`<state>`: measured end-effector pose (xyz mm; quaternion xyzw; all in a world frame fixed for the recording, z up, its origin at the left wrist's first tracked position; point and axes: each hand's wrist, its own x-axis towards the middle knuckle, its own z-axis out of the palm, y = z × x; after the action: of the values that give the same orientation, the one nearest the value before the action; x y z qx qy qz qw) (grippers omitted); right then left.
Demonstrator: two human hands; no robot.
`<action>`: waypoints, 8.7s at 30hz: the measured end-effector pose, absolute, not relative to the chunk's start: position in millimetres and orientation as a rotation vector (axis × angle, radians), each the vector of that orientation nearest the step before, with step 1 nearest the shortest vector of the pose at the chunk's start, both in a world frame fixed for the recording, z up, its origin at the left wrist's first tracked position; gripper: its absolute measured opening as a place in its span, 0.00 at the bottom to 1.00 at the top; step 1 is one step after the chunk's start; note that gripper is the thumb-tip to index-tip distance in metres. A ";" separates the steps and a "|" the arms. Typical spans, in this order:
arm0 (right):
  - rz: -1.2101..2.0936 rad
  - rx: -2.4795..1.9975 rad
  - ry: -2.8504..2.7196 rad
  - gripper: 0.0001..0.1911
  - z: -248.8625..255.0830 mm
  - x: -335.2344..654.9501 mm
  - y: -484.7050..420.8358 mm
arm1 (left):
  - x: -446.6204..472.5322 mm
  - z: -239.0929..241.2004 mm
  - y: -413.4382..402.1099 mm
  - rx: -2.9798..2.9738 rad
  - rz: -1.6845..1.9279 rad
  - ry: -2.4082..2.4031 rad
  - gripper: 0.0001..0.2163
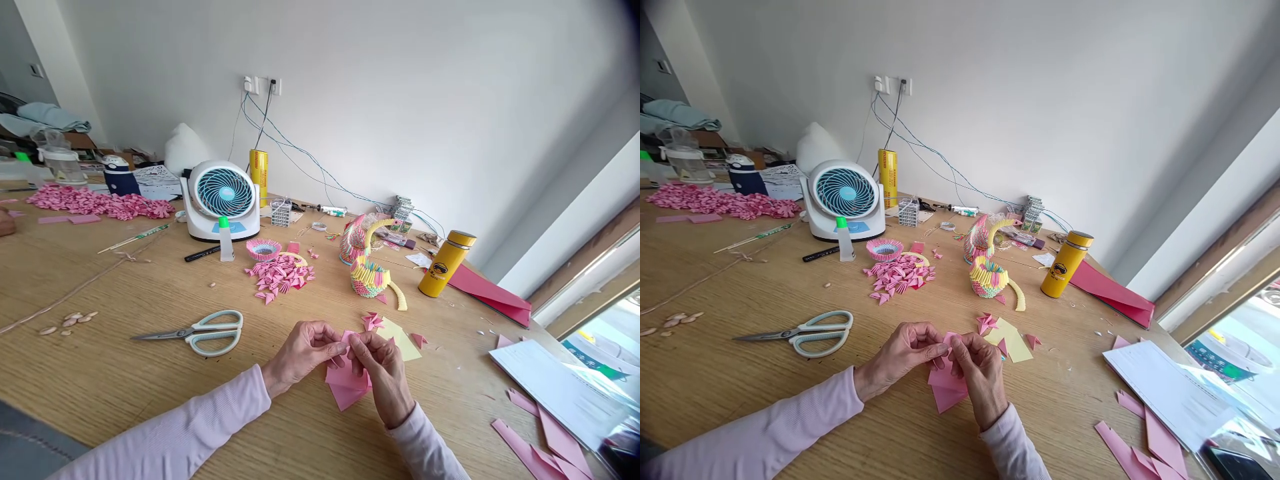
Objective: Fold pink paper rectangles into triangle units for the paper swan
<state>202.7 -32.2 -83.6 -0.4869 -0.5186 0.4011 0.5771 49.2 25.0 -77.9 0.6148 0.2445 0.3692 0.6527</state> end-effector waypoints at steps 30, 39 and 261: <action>0.689 -1.247 -1.341 0.14 -89.6 196.5 -29.5 | 50.8 -75.5 22.9 1.505 0.846 0.545 0.14; 0.408 -1.310 -1.438 0.12 -82.8 196.0 -32.6 | 52.4 -77.7 24.6 1.415 0.841 0.603 0.16; 0.175 -1.401 -1.868 0.10 -86.6 214.7 -29.8 | 50.9 -86.1 14.0 1.735 0.752 0.717 0.15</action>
<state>214.7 -29.8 -86.6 -0.5512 -0.7348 0.0688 0.3893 50.9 14.0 -86.1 0.7272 0.3003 0.3151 0.5308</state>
